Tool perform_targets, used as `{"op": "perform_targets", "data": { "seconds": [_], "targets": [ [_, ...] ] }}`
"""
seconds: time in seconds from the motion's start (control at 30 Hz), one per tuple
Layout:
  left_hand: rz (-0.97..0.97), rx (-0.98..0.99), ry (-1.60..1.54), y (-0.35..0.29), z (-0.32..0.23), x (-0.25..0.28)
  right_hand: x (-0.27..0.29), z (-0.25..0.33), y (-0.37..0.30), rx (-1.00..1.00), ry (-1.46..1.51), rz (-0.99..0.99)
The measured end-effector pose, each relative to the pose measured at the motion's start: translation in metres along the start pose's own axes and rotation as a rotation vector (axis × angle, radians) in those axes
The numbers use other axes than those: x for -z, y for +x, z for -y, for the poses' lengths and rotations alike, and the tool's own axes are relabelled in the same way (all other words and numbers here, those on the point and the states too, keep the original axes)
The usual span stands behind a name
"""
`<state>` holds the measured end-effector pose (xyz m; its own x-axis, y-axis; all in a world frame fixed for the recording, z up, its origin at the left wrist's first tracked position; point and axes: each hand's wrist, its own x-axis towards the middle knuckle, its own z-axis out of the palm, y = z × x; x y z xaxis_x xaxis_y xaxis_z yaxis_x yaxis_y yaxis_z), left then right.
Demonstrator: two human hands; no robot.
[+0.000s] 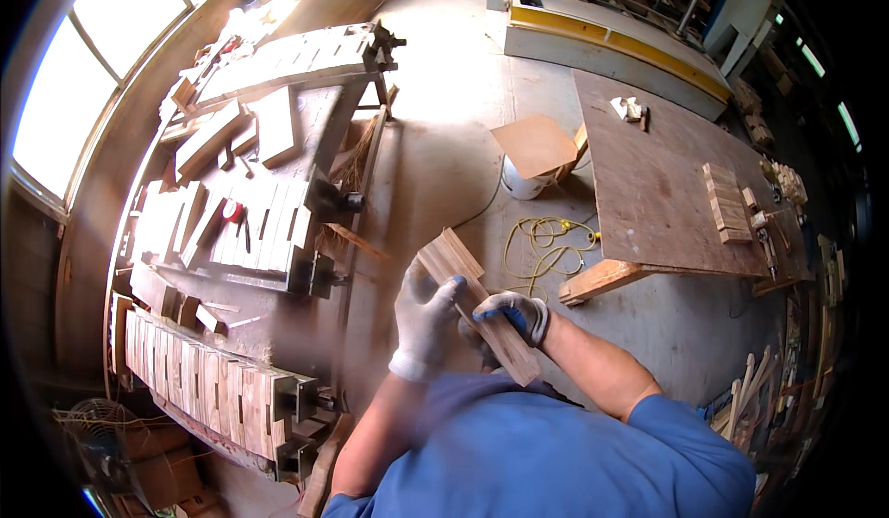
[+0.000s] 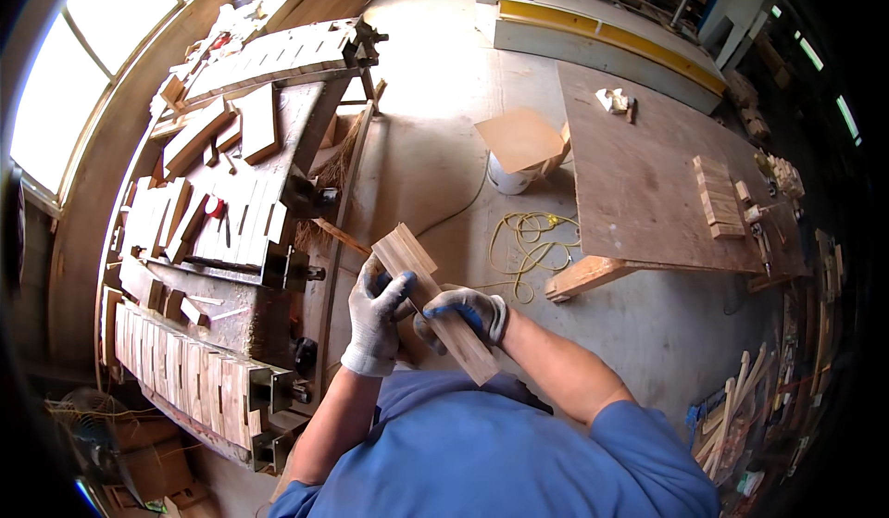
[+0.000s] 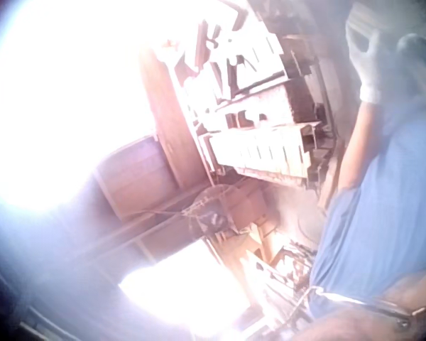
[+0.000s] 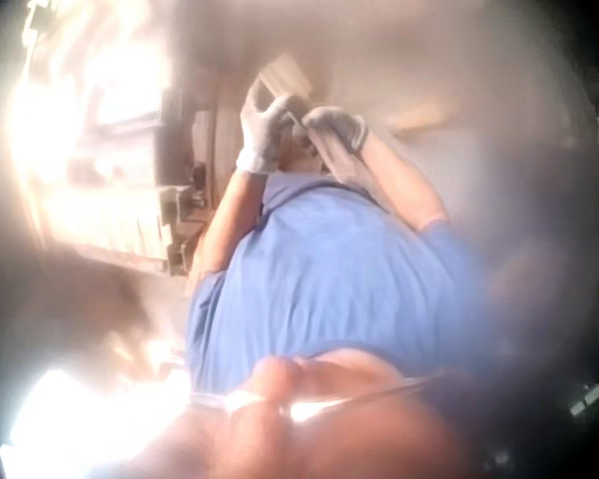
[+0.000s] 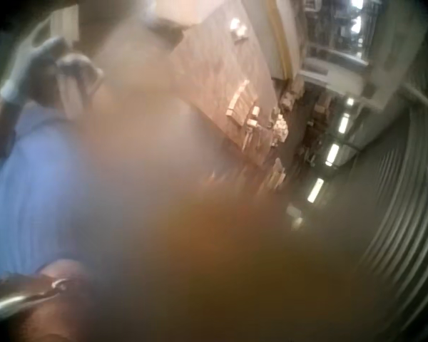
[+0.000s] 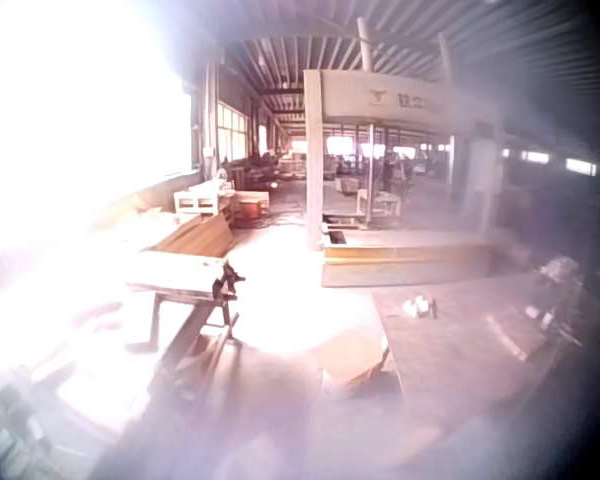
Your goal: The person uses a power drill to fasten wooden slats together on a workbench. They then move the assembled units to a nearby table and use a wooden mallet to tap the joints and align the pieces. The person continues to assemble and adjust multiple wooden crate-like structures.
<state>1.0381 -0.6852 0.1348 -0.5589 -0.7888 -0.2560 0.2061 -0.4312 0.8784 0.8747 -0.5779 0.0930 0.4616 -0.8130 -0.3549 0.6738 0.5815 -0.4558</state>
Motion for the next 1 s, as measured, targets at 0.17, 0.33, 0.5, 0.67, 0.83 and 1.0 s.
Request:
{"op": "perform_targets", "data": {
  "seconds": [0.17, 0.33, 0.5, 0.67, 0.83, 1.0],
  "targets": [
    [-0.062, 0.029, -0.177, 0.045, -0.009, 0.078, -0.021, 0.032, 0.068, -0.063, -0.178, -0.179],
    [-0.071, 0.005, -0.252, 0.093, -0.039, 0.128, -0.036, 0.067, 0.135, -0.129, -0.343, -0.16],
    [-0.115, -0.02, -0.173, 0.126, -0.063, 0.201, -0.051, 0.085, 0.188, -0.21, -0.388, -0.098],
    [-0.24, -0.069, -0.224, 0.15, -0.08, 0.246, -0.048, 0.098, 0.219, -0.341, -0.493, -0.096],
    [-0.324, 0.022, -0.168, 0.155, -0.096, 0.252, -0.058, 0.111, 0.279, -0.213, -0.73, -0.23],
    [-0.381, -0.063, -0.154, 0.168, -0.095, 0.262, -0.135, 0.113, 0.343, -0.069, -1.7, -0.421]
  ]
}}
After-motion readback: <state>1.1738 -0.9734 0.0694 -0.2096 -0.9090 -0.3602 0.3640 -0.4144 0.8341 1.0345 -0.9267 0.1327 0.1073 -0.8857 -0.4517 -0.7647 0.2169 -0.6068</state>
